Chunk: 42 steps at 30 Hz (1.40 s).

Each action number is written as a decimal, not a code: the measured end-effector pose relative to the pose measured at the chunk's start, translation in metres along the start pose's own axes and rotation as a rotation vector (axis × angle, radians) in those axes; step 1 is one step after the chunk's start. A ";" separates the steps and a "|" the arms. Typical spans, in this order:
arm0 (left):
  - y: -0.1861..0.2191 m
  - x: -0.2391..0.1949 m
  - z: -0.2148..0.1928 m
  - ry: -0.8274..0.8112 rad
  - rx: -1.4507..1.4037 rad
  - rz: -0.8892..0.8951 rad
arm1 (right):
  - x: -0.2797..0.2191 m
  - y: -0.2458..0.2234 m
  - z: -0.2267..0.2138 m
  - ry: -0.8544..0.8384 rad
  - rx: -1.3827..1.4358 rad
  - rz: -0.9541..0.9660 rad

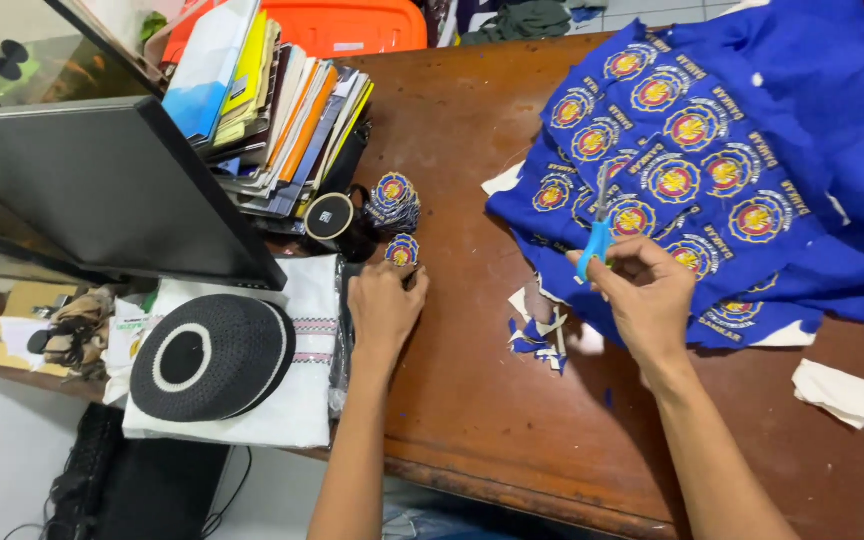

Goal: The person uses a pair of blue-handled scissors to cut a circular embroidered patch from a larger piece of blue fabric. They carefully trim the edges of the patch while holding it with their left hand and cutting with their right hand. The cut patch is then placed on the table next to a stack of previously cut patches.

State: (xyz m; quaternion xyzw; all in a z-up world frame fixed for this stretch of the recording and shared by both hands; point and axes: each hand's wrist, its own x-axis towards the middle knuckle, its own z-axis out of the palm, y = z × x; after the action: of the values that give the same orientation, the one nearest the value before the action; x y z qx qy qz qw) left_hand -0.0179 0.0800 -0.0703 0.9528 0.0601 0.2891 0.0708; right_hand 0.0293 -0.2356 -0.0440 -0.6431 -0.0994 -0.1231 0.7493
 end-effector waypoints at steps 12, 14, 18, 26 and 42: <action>0.138 0.073 -0.014 -0.288 -0.748 -0.084 | 0.023 -0.015 -0.038 0.215 -0.297 -0.233; 0.156 0.087 0.007 -0.304 -0.759 -0.080 | 0.029 -0.006 -0.059 0.297 -0.297 -0.231; 0.197 0.110 -0.026 -0.449 -0.682 -0.056 | 0.045 0.020 -0.096 0.497 -0.209 -0.220; 0.187 0.115 0.037 -0.538 -1.089 -0.298 | 0.044 0.013 -0.087 0.483 -0.162 -0.157; 0.119 0.083 -0.044 -0.410 -1.827 -0.942 | 0.005 -0.037 -0.007 -0.315 -0.069 0.402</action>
State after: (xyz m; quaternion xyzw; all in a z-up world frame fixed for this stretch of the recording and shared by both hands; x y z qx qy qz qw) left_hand 0.0344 -0.0201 0.0308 0.4479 0.1706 0.0008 0.8776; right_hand 0.0227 -0.2483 -0.0082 -0.6865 -0.0806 0.1268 0.7115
